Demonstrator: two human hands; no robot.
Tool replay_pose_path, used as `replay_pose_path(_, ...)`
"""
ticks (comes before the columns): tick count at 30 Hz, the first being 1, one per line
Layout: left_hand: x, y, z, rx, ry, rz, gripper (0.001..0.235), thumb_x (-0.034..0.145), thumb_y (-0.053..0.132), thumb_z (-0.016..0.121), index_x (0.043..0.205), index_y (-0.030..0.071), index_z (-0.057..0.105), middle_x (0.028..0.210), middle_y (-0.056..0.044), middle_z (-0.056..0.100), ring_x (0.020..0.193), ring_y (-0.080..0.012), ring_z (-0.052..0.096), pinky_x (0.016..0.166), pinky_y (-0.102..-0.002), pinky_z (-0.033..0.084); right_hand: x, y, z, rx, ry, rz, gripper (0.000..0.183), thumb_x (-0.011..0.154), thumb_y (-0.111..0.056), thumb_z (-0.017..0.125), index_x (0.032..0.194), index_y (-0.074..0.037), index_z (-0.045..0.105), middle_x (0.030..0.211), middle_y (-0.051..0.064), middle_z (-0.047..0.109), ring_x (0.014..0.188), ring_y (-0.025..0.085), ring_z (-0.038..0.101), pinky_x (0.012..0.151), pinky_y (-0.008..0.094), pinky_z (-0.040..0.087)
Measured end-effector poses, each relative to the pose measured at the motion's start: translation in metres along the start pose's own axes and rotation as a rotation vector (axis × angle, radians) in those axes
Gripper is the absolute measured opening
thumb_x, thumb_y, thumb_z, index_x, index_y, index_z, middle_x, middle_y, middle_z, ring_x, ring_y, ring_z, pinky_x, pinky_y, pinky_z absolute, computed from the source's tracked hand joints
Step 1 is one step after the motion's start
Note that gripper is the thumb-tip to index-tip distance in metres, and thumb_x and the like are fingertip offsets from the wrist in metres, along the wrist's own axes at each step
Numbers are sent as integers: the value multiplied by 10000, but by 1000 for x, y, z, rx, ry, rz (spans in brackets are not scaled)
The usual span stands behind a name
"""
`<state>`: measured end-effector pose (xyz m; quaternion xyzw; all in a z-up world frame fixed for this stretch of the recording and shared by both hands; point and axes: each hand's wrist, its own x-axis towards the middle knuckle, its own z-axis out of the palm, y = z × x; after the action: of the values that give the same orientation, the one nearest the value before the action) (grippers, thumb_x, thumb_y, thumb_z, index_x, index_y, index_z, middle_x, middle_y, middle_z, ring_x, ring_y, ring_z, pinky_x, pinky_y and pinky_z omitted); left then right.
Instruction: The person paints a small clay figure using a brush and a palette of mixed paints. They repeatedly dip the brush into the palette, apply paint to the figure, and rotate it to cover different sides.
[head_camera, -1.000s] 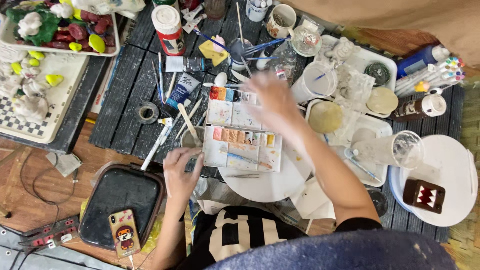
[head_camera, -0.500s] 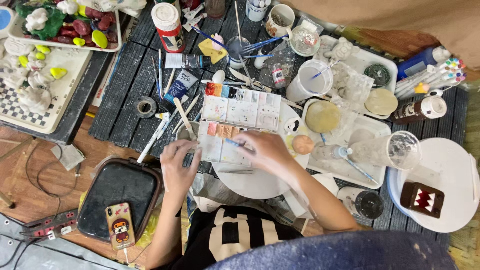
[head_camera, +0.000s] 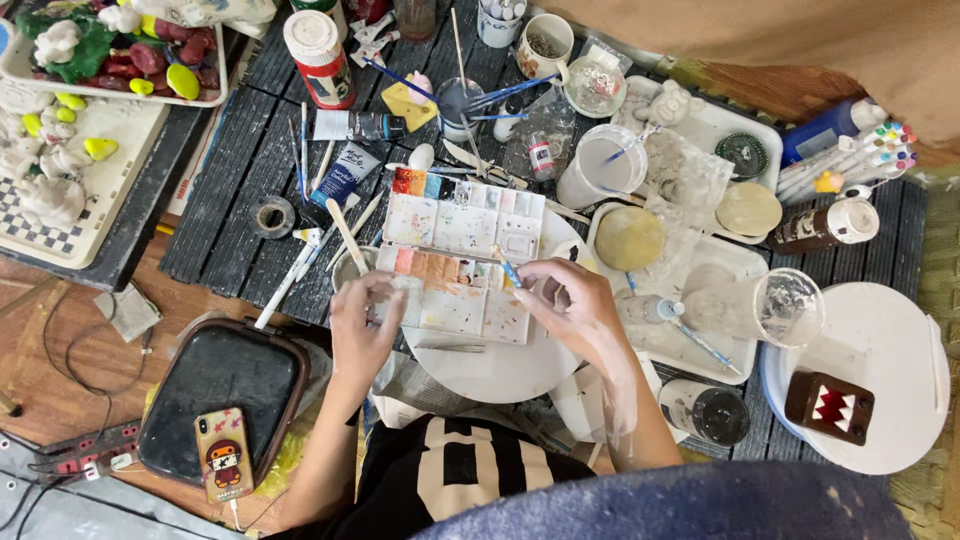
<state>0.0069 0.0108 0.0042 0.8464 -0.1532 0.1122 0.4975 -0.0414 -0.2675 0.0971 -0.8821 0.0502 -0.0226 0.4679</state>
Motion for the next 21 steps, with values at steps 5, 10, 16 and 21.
replay_pose_path(5, -6, -3, 7, -390, -24, -223, 114, 1016, 64, 591, 1121, 17, 595, 924, -28, 702, 745, -44, 573, 666, -217, 468, -1, 5, 1, 35, 3, 35, 252, 847, -83, 787, 1096, -101, 750, 878, -12, 742, 567, 42, 475, 498, 233, 415)
replay_pose_path(10, -10, -9, 8, -342, -37, -283, 116, 1019, 68, 608, 1120, 13, 623, 832, -44, 649, 711, -55, 541, 649, -216, 448, -6, 13, 2, 89, -22, 73, 249, 856, -65, 769, 1104, -89, 752, 815, -4, 700, 542, 31, 460, 482, 228, 389)
replay_pose_path(16, 1, -16, -2, 78, -14, -59, 142, 986, 100, 704, 1110, 37, 675, 900, -59, 704, 706, -107, 621, 638, -240, 508, -9, 39, 4, 327, -96, -25, 193, 915, -43, 739, 1101, -32, 689, 908, 16, 696, 742, 47, 593, 627, 225, 490)
replay_pose_path(21, 7, -9, -21, 249, -10, -139, 187, 962, 129, 744, 1110, 26, 694, 837, -72, 719, 693, -174, 666, 639, -313, 532, -20, 54, -11, 488, 96, 8, 216, 966, -76, 691, 1159, -33, 604, 1029, 49, 680, 863, 92, 648, 718, 245, 557)
